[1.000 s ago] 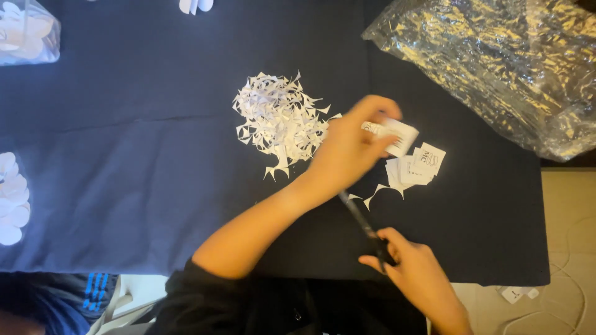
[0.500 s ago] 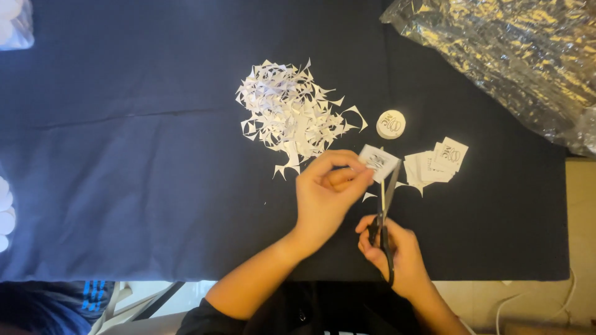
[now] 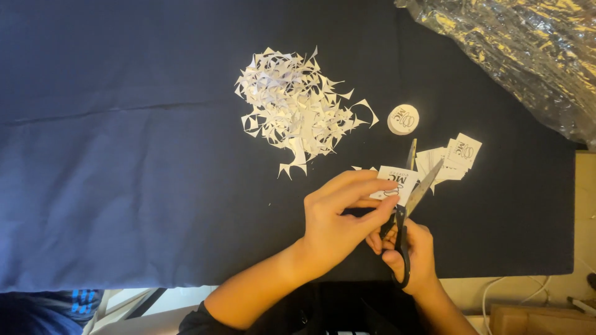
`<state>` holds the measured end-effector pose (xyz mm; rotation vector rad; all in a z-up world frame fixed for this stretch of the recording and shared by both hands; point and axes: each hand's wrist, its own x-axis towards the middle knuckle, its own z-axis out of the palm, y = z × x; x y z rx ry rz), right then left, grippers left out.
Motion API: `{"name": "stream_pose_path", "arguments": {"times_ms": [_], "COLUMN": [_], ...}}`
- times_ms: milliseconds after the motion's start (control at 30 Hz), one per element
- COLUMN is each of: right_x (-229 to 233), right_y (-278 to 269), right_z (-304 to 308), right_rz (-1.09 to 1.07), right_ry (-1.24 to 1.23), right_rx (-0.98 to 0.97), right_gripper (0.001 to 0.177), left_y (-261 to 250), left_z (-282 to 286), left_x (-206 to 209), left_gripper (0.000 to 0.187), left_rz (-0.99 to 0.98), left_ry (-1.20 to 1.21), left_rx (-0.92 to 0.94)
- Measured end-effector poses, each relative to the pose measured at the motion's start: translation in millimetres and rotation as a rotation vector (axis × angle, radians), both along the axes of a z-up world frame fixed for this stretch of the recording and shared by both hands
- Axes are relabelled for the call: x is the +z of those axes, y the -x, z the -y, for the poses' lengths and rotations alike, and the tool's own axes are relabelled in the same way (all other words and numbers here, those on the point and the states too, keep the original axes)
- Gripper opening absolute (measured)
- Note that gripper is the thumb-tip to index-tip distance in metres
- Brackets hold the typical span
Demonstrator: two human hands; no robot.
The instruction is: Trimming paper labels into circular shapes using a pair of scissors.
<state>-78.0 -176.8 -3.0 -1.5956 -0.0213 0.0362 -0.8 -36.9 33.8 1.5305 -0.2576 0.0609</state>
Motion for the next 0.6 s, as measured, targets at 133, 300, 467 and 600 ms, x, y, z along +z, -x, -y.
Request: {"name": "stream_pose_path", "arguments": {"times_ms": [133,300,467,600], "right_x": [-14.7,-26.7,-11.9,-9.9], "right_y": [9.1,17.0,10.1,9.4], "right_z": [3.6,12.0,3.6,2.5], "right_rz": [-0.014,-0.002,-0.011,-0.02], "right_ry": [0.008,0.217,0.188,0.083], "right_rx": [-0.042,-0.113,-0.115,-0.119], "right_gripper": [0.07,0.07,0.067,0.063], "left_y": [1.6,2.8,1.2,0.6], "left_z": [-0.4,1.1,0.6,-0.3], "left_x": [0.1,0.1,0.1,1.6], "left_gripper": [0.021,0.021,0.02,0.019], "left_rz": [0.021,0.034,0.034,0.004], "left_ry": [-0.02,-0.016,-0.033,-0.013], "left_rx": [0.003,0.004,-0.005,-0.028]}}
